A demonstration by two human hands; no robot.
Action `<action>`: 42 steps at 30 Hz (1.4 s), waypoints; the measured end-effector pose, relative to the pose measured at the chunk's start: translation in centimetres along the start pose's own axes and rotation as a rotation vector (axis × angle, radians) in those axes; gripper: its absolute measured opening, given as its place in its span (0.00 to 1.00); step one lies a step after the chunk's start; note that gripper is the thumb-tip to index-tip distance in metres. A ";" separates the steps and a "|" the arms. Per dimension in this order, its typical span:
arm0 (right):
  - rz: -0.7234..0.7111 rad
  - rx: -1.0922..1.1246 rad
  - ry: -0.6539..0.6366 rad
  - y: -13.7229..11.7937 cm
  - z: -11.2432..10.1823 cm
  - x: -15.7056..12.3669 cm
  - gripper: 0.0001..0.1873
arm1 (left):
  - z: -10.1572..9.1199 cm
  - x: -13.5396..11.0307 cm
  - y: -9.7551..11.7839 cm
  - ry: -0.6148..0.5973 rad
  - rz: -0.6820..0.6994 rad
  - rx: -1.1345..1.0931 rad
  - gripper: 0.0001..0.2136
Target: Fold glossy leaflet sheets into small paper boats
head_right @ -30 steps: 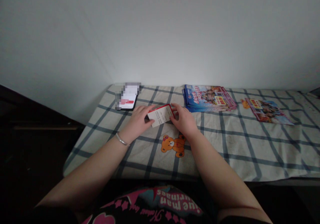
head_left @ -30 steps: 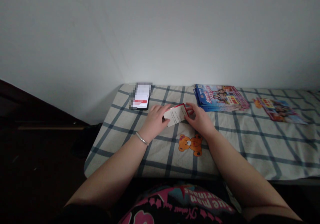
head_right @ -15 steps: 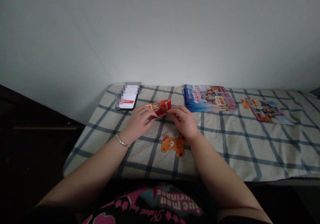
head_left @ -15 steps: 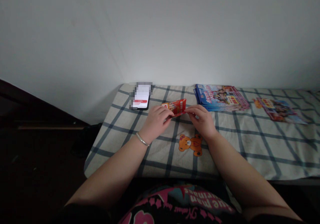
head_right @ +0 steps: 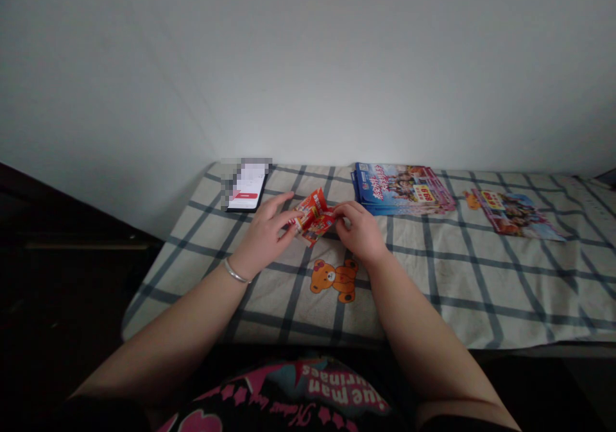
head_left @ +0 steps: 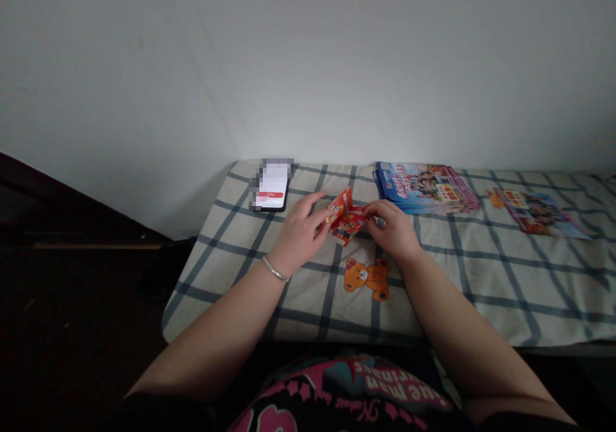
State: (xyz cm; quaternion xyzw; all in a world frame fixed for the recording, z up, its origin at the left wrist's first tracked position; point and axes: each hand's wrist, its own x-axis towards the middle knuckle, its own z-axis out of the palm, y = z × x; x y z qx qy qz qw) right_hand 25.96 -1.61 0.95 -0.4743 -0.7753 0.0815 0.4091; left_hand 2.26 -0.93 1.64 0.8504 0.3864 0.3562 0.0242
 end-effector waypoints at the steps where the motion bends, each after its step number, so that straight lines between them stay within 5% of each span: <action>1: 0.006 -0.010 -0.015 0.1 0.0 0.0 0.10 | 0.1 0.0 -0.1 0.017 -0.025 -0.003 0.11; 11: -0.155 -0.206 -0.228 -0.4 -0.4 0.1 0.13 | -0.3 0.2 -0.4 -0.116 -0.170 0.170 0.07; 19: -0.319 -0.022 -0.413 -2.1 0.4 0.0 0.11 | -0.2 0.1 -0.3 -0.107 -0.140 0.208 0.11; 30: -0.272 0.054 -0.491 -1.6 0.4 -0.1 0.11 | 0.4 -0.2 -0.5 -0.083 -0.197 0.068 0.30; 38: -0.167 0.042 -0.523 -1.7 -0.2 -0.1 0.08 | 0.5 -0.3 -0.3 -0.173 -0.348 -0.085 0.31; 42: -0.165 0.039 -0.525 -1.9 -0.3 0.0 0.08 | 0.6 -0.3 -0.1 -0.151 -0.278 -0.125 0.28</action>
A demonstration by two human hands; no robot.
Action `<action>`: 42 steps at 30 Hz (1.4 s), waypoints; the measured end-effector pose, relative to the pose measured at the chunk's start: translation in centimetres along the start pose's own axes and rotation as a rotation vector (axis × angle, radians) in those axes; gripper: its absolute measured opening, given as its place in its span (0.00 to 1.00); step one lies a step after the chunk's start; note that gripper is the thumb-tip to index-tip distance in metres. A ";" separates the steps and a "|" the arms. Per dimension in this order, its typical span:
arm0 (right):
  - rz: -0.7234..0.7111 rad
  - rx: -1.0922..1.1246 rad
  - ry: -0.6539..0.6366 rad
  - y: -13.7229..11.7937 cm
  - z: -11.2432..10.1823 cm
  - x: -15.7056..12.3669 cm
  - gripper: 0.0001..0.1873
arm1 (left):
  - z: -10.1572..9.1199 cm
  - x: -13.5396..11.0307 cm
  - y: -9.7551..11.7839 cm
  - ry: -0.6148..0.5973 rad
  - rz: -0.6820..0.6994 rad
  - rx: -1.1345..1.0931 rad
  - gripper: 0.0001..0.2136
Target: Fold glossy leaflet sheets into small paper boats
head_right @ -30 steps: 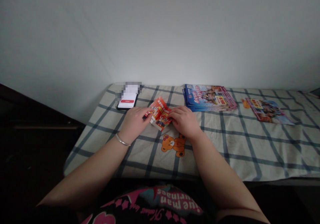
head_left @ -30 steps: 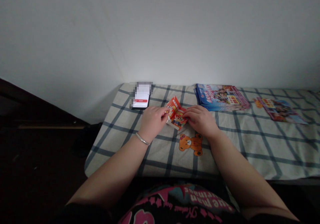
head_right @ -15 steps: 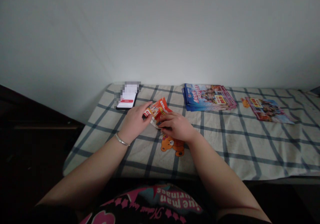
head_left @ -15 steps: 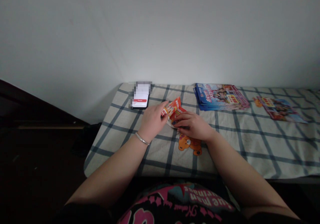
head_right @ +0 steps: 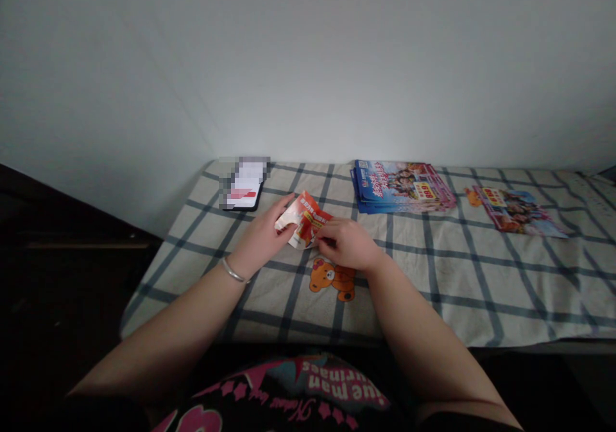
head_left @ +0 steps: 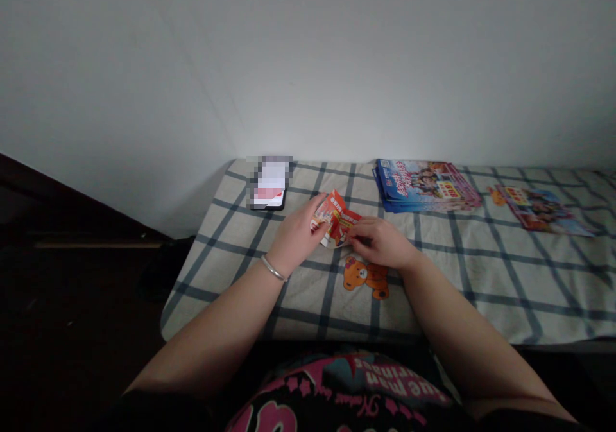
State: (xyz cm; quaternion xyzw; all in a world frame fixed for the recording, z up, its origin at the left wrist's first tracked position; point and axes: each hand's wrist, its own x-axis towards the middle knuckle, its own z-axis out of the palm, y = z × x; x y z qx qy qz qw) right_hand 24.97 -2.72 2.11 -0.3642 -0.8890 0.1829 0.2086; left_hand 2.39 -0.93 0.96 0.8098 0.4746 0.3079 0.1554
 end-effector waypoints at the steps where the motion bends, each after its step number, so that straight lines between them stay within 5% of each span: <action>1: 0.005 0.003 0.003 -0.1 0.0 0.0 0.09 | 0.0 0.0 0.0 0.021 0.015 -0.005 0.28; 6: 0.058 -0.002 0.023 -0.3 -0.3 0.1 0.10 | -0.1 -0.1 -0.3 0.153 0.009 -0.040 0.30; 14: 0.158 -0.042 0.131 0.0 0.6 0.1 0.09 | -0.3 0.1 -0.1 -0.028 -0.013 -0.031 0.26; 20: 0.306 -0.036 0.229 0.1 2.2 0.8 0.09 | 0.2 0.2 0.0 -0.035 -0.001 -0.040 0.23; 29: 0.215 -0.257 0.227 0.5 2.7 1.7 0.09 | 0.1 0.2 0.2 -0.069 -0.025 -0.029 0.28; 38: 0.248 -0.272 0.252 0.9 2.6 1.4 0.07 | 0.3 -0.2 0.3 0.071 0.115 0.132 0.33; 42: 0.266 -0.263 0.259 1.0 2.4 1.3 0.08 | -0.3 -0.3 0.9 -0.022 0.279 0.246 0.19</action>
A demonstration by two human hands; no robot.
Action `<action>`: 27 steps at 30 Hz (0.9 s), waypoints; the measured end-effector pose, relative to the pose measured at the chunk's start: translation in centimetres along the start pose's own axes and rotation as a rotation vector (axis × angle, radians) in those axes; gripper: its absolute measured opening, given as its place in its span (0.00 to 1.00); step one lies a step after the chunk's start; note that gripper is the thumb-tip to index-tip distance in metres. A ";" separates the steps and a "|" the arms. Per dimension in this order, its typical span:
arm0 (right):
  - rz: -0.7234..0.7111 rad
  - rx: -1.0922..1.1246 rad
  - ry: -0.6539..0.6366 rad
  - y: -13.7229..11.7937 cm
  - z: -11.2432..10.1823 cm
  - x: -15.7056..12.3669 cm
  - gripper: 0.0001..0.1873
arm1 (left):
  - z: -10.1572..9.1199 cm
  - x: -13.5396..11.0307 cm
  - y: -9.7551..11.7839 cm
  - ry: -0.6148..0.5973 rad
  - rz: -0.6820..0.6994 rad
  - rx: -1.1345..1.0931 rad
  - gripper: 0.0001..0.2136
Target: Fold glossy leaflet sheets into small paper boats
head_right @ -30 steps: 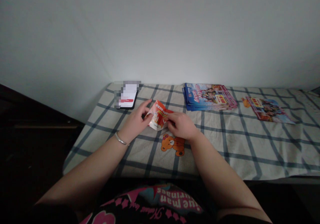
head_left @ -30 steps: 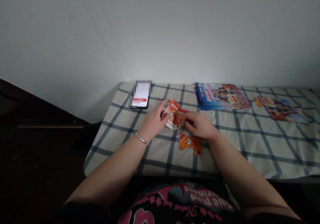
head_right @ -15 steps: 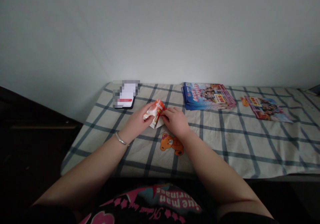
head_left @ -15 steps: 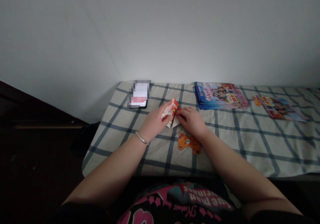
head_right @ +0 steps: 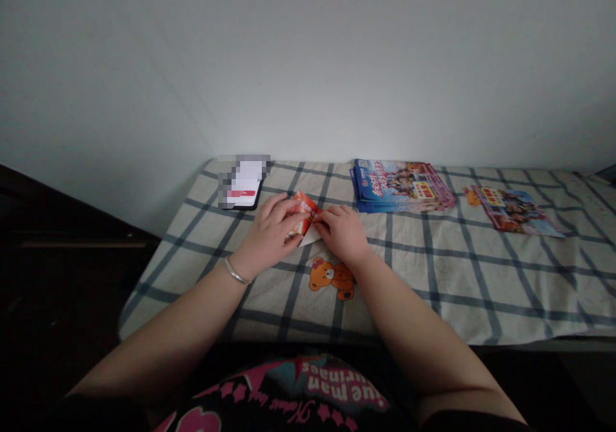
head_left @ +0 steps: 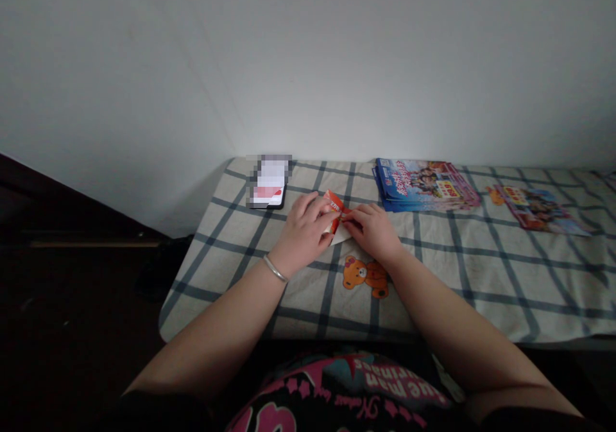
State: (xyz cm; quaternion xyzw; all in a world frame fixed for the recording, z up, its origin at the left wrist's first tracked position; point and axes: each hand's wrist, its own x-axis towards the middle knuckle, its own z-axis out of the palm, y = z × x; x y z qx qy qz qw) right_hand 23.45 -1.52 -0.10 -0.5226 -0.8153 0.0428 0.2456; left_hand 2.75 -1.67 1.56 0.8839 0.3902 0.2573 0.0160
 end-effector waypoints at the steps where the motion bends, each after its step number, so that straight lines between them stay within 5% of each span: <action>1: 0.015 -0.010 0.010 0.1 -0.1 0.0 0.08 | 0.0 0.0 0.1 -0.020 0.021 0.009 0.17; 27: 0.110 -0.029 0.048 1.3 0.3 0.6 0.05 | 0.1 0.1 0.4 -0.070 0.174 -0.015 0.05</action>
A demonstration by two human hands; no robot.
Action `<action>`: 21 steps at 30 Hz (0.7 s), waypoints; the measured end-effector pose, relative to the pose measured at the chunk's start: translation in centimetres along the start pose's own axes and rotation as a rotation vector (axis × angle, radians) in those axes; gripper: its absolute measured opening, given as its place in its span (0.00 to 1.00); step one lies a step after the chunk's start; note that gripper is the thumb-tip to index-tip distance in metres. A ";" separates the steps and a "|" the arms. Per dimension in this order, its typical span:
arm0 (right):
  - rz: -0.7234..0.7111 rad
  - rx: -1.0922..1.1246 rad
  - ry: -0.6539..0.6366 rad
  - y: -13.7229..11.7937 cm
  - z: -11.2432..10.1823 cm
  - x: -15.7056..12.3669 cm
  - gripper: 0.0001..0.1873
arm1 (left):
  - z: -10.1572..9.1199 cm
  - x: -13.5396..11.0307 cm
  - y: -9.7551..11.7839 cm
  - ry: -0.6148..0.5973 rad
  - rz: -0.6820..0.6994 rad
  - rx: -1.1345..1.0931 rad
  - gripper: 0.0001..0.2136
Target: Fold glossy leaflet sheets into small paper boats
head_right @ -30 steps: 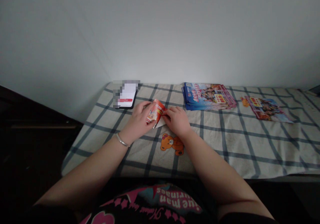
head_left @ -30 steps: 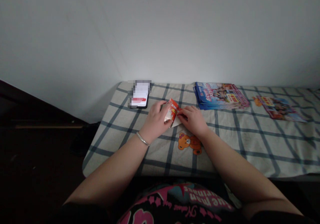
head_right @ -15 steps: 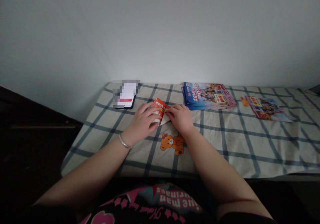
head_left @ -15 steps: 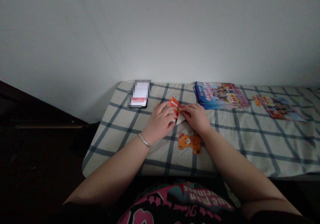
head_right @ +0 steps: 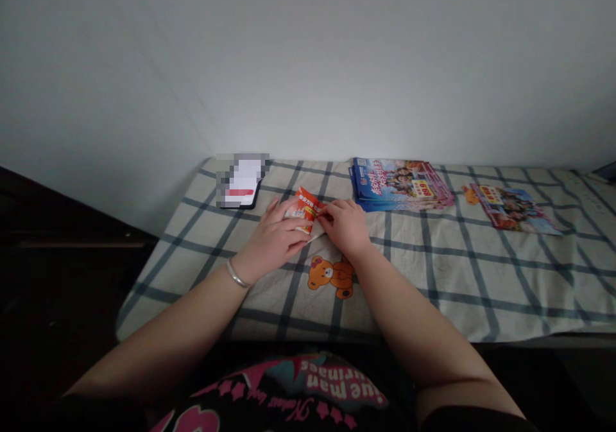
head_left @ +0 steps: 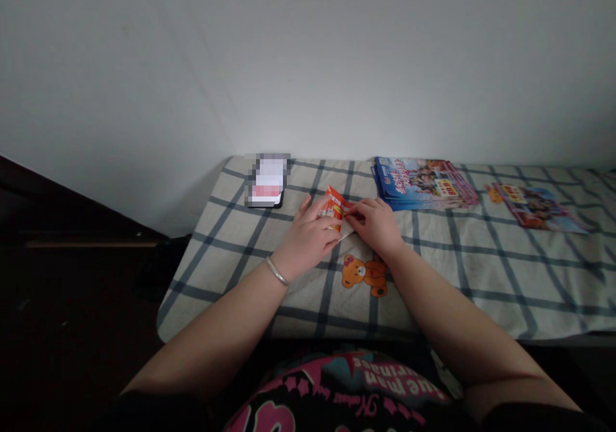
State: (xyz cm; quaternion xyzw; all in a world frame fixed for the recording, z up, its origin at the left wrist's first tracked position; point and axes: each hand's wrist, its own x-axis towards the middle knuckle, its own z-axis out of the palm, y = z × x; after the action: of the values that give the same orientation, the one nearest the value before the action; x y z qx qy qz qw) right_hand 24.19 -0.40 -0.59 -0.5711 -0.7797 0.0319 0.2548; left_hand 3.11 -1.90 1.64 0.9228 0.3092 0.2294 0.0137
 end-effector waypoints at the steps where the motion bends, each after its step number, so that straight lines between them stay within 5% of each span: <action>1: -0.003 0.001 -0.002 0.0 0.0 0.0 0.05 | 0.0 0.0 0.0 -0.011 0.007 0.000 0.05; 21: -0.039 -0.040 -0.048 -0.3 -0.9 -0.9 0.12 | 0.0 0.0 0.2 -0.063 0.082 0.092 0.05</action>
State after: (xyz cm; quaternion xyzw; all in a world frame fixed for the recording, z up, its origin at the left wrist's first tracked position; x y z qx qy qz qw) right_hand 24.47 -1.52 -0.01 -0.5599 -0.7970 0.0250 0.2252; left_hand 3.24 -2.07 1.64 0.9411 0.2808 0.1860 -0.0283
